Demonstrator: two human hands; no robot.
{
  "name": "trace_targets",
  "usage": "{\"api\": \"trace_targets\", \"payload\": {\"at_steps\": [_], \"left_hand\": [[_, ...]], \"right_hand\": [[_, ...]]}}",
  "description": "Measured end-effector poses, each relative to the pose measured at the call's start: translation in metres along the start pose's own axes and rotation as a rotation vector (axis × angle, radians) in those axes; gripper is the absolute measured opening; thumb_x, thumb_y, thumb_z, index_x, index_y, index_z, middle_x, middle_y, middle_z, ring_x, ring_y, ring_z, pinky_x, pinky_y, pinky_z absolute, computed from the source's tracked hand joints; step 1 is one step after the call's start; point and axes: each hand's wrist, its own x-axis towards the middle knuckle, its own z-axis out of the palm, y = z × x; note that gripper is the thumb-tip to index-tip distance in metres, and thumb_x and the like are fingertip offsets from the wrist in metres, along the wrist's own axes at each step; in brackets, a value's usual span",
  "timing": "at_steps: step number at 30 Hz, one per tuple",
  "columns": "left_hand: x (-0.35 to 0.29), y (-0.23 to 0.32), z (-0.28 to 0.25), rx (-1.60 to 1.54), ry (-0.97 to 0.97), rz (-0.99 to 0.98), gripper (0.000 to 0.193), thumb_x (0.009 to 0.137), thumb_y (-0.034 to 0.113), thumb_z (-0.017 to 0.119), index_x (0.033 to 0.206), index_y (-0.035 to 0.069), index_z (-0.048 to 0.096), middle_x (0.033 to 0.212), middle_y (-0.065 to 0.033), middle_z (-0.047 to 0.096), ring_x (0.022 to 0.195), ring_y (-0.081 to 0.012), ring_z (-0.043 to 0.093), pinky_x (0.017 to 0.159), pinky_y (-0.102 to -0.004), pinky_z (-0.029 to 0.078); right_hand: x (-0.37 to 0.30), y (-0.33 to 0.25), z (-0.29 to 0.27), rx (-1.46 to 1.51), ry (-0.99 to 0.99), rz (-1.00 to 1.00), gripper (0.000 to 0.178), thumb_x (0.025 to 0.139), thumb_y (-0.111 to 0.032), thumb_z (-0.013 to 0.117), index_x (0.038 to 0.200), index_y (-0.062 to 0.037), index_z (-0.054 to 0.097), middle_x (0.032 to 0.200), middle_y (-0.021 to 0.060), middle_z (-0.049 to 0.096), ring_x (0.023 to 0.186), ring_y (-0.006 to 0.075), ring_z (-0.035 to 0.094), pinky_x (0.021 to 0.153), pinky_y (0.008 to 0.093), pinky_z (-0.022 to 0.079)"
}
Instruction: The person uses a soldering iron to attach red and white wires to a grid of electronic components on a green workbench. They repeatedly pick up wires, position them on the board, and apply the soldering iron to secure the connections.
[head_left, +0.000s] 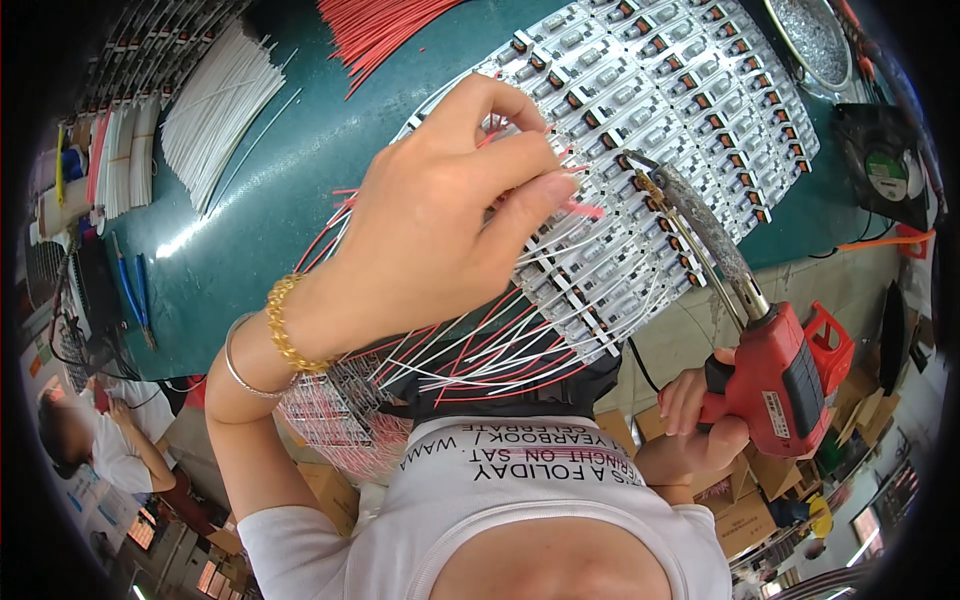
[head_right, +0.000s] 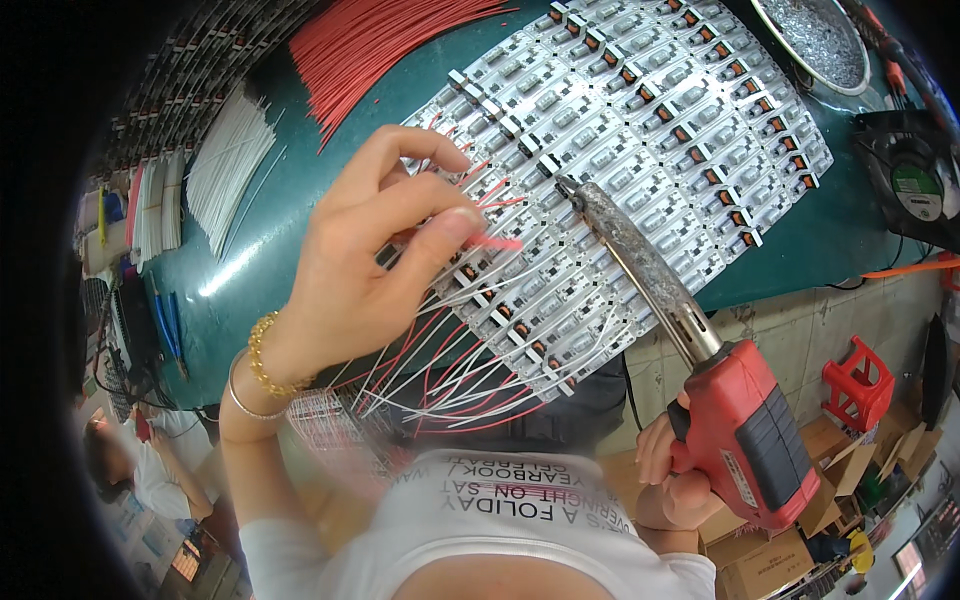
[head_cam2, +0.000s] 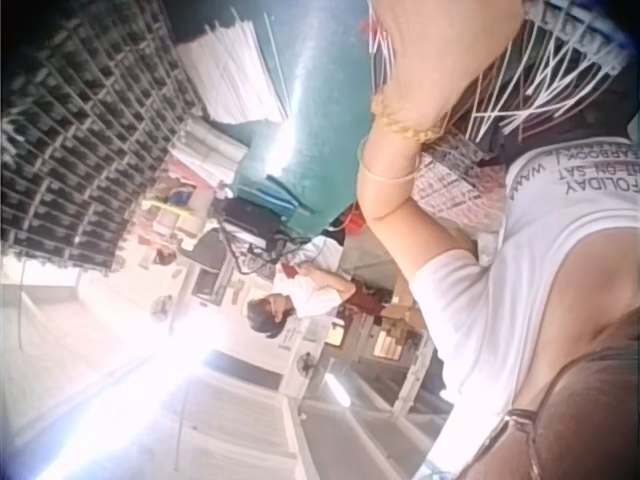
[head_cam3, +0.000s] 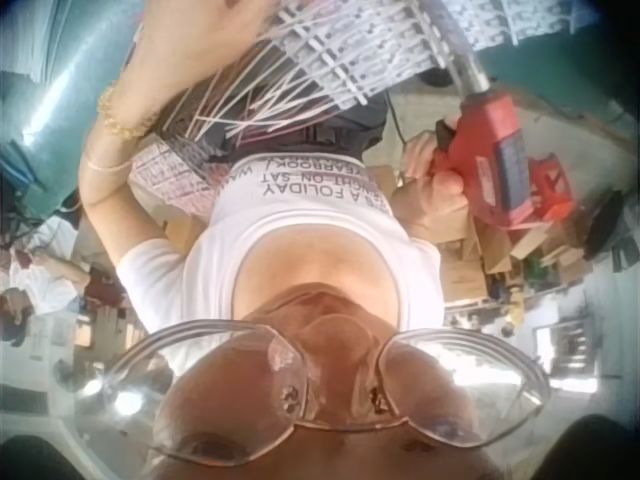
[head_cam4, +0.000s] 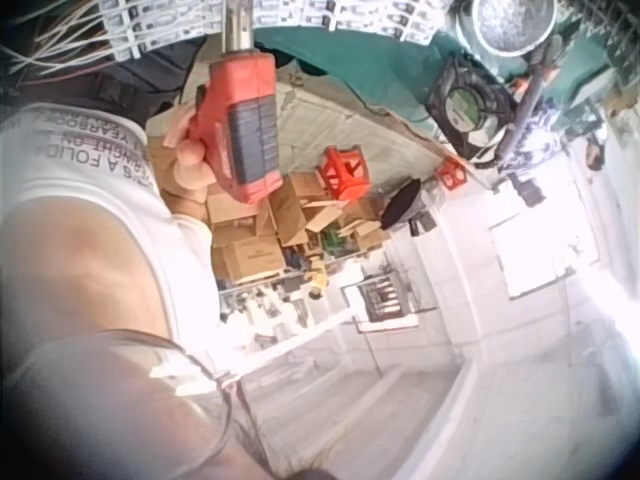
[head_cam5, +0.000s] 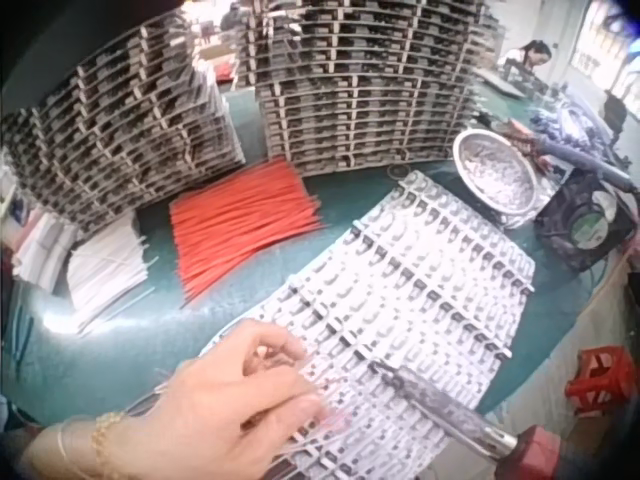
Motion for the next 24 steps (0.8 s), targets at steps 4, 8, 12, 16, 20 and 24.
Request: {"api": "trace_targets", "payload": {"at_steps": [4, 8, 12, 16, 20, 24], "left_hand": [[-0.001, -0.003, -0.014, -0.127, -0.114, -0.047, 0.006, 0.082, 0.004, 0.066, 0.082, -0.001, 0.063, 0.107, -0.0119, 0.059, 0.074, -0.0175, 0.056, 0.066, -0.0271, 0.046], [-0.005, 0.004, -0.010, 0.129, 0.080, 0.079, 0.006, 0.080, 0.005, 0.070, 0.080, 0.003, 0.064, 0.097, -0.0099, 0.062, 0.076, -0.0223, 0.056, 0.074, -0.0311, 0.044], [-0.008, 0.016, -0.006, 0.363, 0.243, 0.196, 0.011, 0.073, 0.004, 0.075, 0.076, 0.007, 0.065, 0.071, -0.0023, 0.061, 0.074, -0.0212, 0.056, 0.075, -0.0333, 0.040], [-0.007, 0.015, 0.017, 0.267, 0.180, 0.105, 0.014, 0.073, 0.004, 0.075, 0.072, 0.009, 0.062, 0.064, 0.0019, 0.054, 0.065, -0.0172, 0.049, 0.072, -0.0330, 0.035], [-0.007, 0.014, 0.027, 0.310, 0.112, 0.097, 0.017, 0.077, 0.011, 0.072, 0.075, 0.007, 0.055, 0.065, -0.0034, 0.053, 0.069, -0.0219, 0.049, 0.073, -0.0384, 0.035], [-0.007, 0.013, 0.027, 0.294, 0.103, 0.093, 0.018, 0.077, 0.011, 0.072, 0.074, 0.007, 0.054, 0.065, -0.0039, 0.053, 0.070, -0.0223, 0.049, 0.073, -0.0385, 0.035]], "right_hand": [[0.000, -0.001, 0.000, 0.020, -0.009, 0.001, 0.078, 0.090, -0.057, 0.054, 0.128, 0.0085, 0.037, 0.049, -0.0027, 0.045, 0.039, 0.0099, 0.044, 0.042, 0.0237, 0.039], [-0.004, 0.000, -0.004, 0.043, -0.010, -0.008, 0.079, 0.090, -0.058, 0.055, 0.129, 0.0076, 0.037, 0.049, -0.0027, 0.045, 0.039, 0.0103, 0.044, 0.043, 0.0242, 0.040], [-0.006, -0.002, -0.007, 0.099, -0.031, 0.010, 0.080, 0.088, -0.059, 0.057, 0.130, 0.0064, 0.037, 0.050, -0.0023, 0.046, 0.040, 0.0104, 0.044, 0.044, 0.0244, 0.040], [-0.010, -0.002, -0.008, 0.120, -0.048, 0.012, 0.080, 0.086, -0.061, 0.058, 0.127, 0.0048, 0.039, 0.053, -0.0014, 0.048, 0.041, 0.0106, 0.045, 0.045, 0.0251, 0.041], [-0.012, 0.001, -0.005, 0.107, -0.034, 0.027, 0.080, 0.085, -0.062, 0.058, 0.126, 0.0044, 0.040, 0.053, -0.0012, 0.048, 0.041, 0.0109, 0.046, 0.045, 0.0253, 0.040], [-0.013, 0.004, -0.007, 0.088, -0.005, 0.036, 0.080, 0.084, -0.063, 0.058, 0.124, 0.0041, 0.041, 0.052, -0.0011, 0.048, 0.042, 0.0111, 0.046, 0.046, 0.0255, 0.040]]}}
